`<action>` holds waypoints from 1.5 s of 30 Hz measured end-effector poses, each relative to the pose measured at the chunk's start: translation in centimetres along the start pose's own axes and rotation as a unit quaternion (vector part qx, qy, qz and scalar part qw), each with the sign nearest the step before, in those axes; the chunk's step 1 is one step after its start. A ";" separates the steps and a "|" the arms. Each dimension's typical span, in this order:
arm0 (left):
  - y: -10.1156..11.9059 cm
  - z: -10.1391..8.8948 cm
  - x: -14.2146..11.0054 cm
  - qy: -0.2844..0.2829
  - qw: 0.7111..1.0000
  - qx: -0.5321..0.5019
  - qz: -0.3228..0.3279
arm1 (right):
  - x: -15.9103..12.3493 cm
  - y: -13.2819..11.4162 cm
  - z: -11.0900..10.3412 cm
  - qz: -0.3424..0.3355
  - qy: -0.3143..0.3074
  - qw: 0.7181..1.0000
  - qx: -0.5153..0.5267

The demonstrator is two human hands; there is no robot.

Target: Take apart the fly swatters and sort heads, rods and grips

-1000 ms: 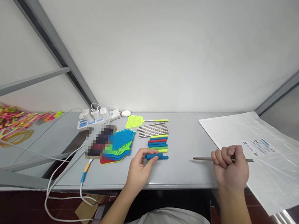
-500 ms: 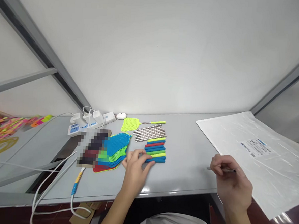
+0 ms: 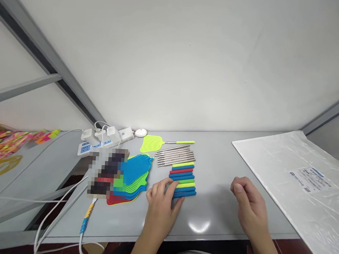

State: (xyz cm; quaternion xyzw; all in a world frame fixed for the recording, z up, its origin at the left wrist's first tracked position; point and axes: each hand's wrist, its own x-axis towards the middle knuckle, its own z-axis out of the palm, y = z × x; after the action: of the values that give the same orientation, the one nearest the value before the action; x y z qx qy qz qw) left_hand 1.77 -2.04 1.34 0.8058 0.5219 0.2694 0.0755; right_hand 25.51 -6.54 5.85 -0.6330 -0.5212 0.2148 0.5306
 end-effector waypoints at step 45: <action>0.3 -0.4 -0.5 -0.065 0.995 -0.053 -0.048 | 17.5 0.1 17.4 -0.425 -0.342 0.769 -0.334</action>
State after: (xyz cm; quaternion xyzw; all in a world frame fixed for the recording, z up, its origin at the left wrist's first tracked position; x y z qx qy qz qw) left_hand 1.64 -2.73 1.63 0.7902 0.5393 0.2401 0.1645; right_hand 17.54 16.82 4.71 -0.3688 -0.9229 -0.0182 0.1093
